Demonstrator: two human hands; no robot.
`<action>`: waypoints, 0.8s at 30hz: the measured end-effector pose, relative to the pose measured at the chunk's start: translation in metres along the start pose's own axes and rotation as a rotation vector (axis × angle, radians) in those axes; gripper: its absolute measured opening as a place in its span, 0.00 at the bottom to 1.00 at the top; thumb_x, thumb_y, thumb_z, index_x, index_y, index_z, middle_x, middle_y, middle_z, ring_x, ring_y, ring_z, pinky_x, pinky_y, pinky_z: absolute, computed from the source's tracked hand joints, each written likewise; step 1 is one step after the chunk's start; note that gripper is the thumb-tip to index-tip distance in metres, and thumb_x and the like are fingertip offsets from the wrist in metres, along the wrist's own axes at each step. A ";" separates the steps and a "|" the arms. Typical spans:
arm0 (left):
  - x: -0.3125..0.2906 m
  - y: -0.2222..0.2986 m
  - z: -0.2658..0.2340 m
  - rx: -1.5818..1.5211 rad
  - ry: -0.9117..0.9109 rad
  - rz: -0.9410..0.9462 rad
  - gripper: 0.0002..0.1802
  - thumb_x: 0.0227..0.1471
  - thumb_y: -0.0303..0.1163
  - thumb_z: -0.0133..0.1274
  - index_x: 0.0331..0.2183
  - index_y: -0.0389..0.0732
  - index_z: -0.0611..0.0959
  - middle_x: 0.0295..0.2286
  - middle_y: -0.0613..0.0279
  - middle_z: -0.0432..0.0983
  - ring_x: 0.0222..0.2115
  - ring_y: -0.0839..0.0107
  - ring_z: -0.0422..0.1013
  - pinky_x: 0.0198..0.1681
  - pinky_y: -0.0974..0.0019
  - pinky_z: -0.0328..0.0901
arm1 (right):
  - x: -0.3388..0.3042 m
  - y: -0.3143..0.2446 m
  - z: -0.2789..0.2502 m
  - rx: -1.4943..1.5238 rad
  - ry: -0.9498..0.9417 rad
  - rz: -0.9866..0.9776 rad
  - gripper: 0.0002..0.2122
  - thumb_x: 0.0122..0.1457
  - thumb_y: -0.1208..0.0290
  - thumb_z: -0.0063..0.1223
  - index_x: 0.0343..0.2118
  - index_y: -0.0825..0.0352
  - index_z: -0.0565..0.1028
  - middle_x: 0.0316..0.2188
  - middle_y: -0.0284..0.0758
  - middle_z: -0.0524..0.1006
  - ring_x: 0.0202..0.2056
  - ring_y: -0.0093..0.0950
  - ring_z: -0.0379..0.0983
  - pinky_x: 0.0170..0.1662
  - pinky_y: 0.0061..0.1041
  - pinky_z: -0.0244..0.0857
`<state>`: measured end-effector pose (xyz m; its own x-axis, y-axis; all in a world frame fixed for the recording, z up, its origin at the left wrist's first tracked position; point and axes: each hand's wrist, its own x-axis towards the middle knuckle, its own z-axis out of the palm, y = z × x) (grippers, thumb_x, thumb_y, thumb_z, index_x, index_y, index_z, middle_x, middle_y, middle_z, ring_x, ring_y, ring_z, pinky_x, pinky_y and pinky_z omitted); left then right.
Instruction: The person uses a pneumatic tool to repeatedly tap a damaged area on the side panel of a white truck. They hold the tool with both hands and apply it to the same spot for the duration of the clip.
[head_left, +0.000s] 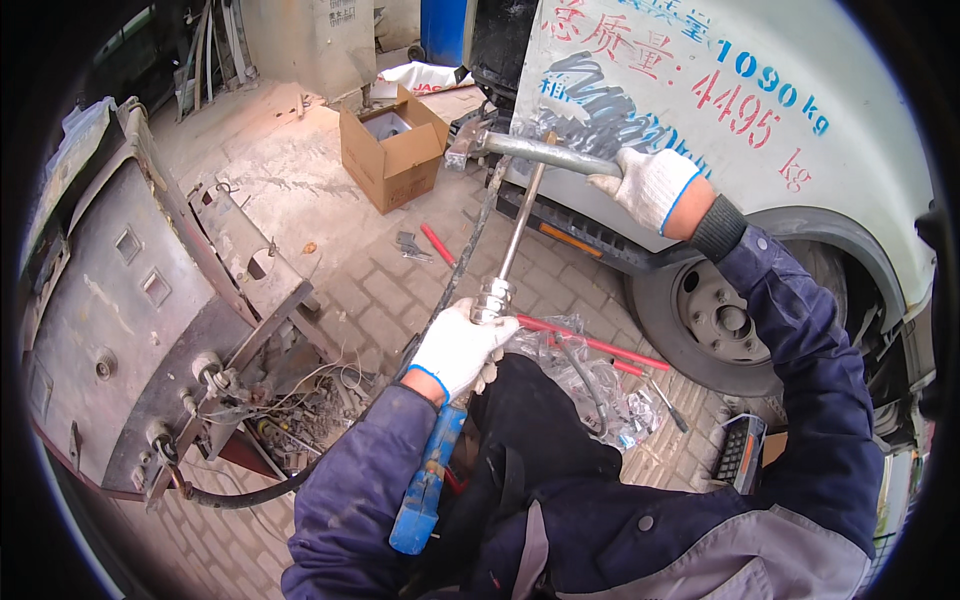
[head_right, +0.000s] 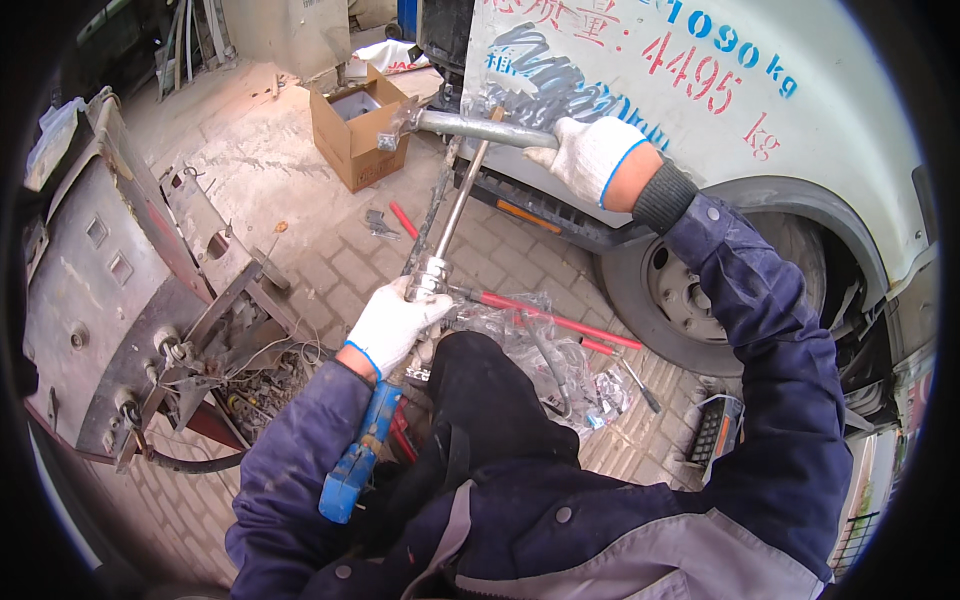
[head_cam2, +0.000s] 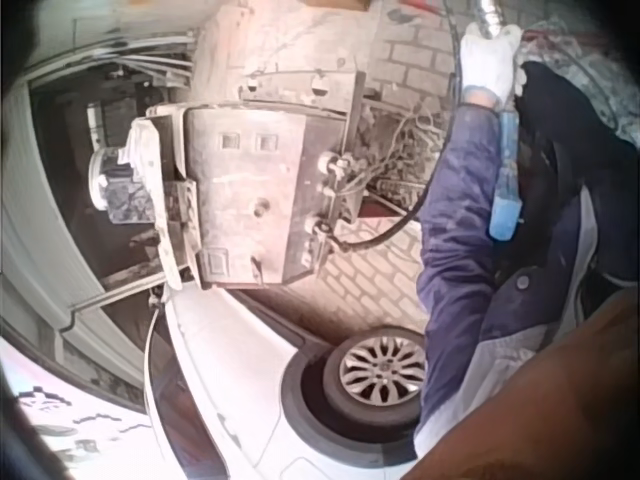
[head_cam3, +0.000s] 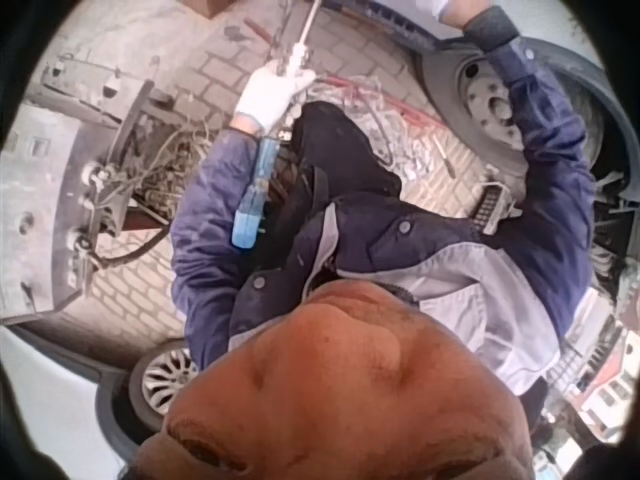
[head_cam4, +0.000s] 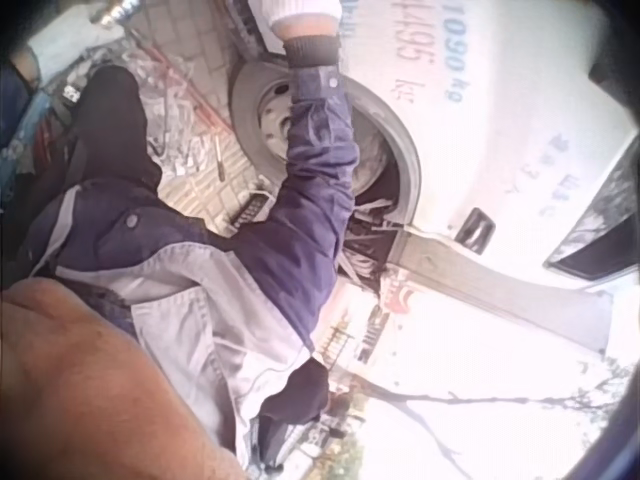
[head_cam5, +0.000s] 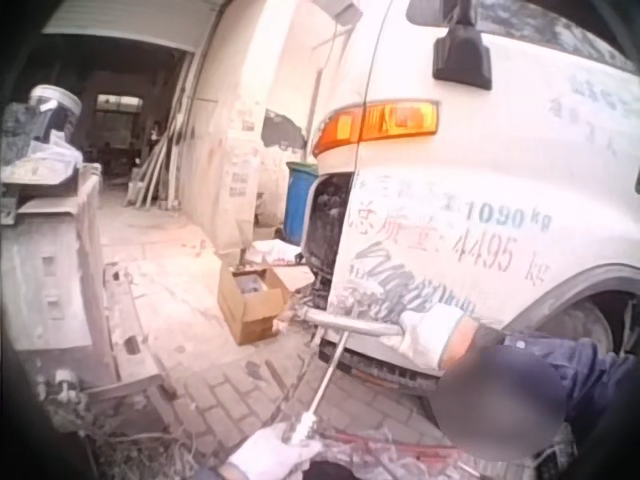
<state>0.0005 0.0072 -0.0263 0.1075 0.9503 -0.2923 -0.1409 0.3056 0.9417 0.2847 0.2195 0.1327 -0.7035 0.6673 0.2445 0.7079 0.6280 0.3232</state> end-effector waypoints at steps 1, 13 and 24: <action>0.000 0.000 0.000 0.006 0.006 -0.003 0.18 0.64 0.38 0.68 0.45 0.39 0.78 0.22 0.65 0.76 0.13 0.75 0.72 0.12 0.68 0.65 | -0.004 -0.004 0.001 -0.044 -0.001 0.063 0.27 0.76 0.45 0.50 0.38 0.71 0.83 0.19 0.52 0.78 0.23 0.52 0.80 0.29 0.47 0.74; -0.002 0.001 0.001 0.009 0.020 -0.001 0.16 0.65 0.35 0.67 0.45 0.38 0.79 0.22 0.65 0.77 0.13 0.74 0.72 0.14 0.67 0.66 | -0.011 -0.011 -0.009 -0.039 0.068 0.001 0.30 0.73 0.41 0.53 0.32 0.70 0.79 0.17 0.48 0.77 0.22 0.50 0.80 0.29 0.48 0.74; -0.004 0.003 0.001 -0.033 0.023 -0.018 0.15 0.64 0.34 0.68 0.45 0.38 0.80 0.22 0.63 0.79 0.12 0.73 0.73 0.14 0.68 0.65 | -0.012 -0.011 -0.018 -0.057 0.116 0.055 0.28 0.74 0.43 0.54 0.35 0.70 0.82 0.19 0.48 0.79 0.24 0.49 0.82 0.29 0.46 0.75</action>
<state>0.0011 0.0041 -0.0225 0.0872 0.9458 -0.3129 -0.1716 0.3237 0.9305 0.2838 0.1977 0.1423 -0.6687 0.6471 0.3663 0.7432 0.5659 0.3569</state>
